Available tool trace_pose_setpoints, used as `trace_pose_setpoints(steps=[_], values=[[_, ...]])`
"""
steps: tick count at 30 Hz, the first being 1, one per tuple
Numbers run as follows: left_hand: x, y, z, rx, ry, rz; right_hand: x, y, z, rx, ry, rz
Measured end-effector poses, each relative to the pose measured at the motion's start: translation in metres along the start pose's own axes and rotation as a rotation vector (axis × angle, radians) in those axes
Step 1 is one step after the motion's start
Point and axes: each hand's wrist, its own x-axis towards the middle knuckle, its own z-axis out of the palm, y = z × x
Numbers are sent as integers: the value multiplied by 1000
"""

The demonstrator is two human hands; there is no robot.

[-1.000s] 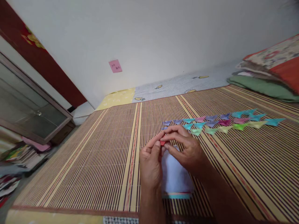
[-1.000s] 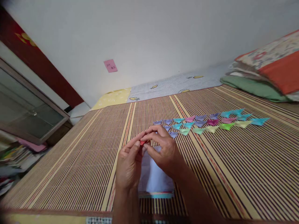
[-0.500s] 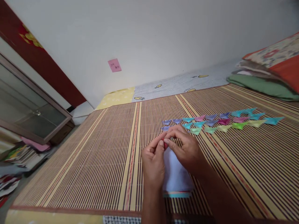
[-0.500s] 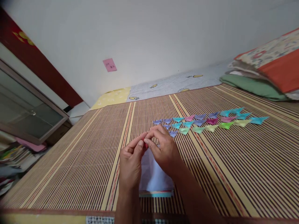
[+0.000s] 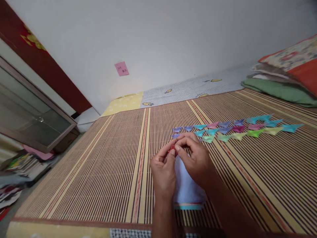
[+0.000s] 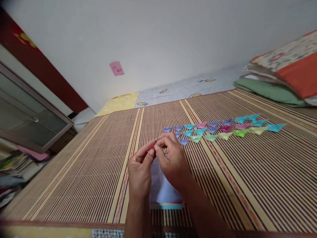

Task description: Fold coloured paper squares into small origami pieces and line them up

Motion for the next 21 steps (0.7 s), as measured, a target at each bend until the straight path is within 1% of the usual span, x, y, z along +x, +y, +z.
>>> trace_pose_setpoints(steps=[2,7,13,15,18,21], values=[[1,-3,-1,-13,27,-1,-1,-1,2,7,19,22],[1,-8,-3,-52,55,12,-2,-1,5,62,3,63],[-1,-1,3,-158,69,-36,-3,1,10,120,71,76],[-1,0,4,-171,81,-34,-4,1,11,124,82,111],[0,-1,5,-180,87,-41,-4,0,11,129,75,182],[0,-2,5,-204,89,-53,-3,-1,8,68,45,190]])
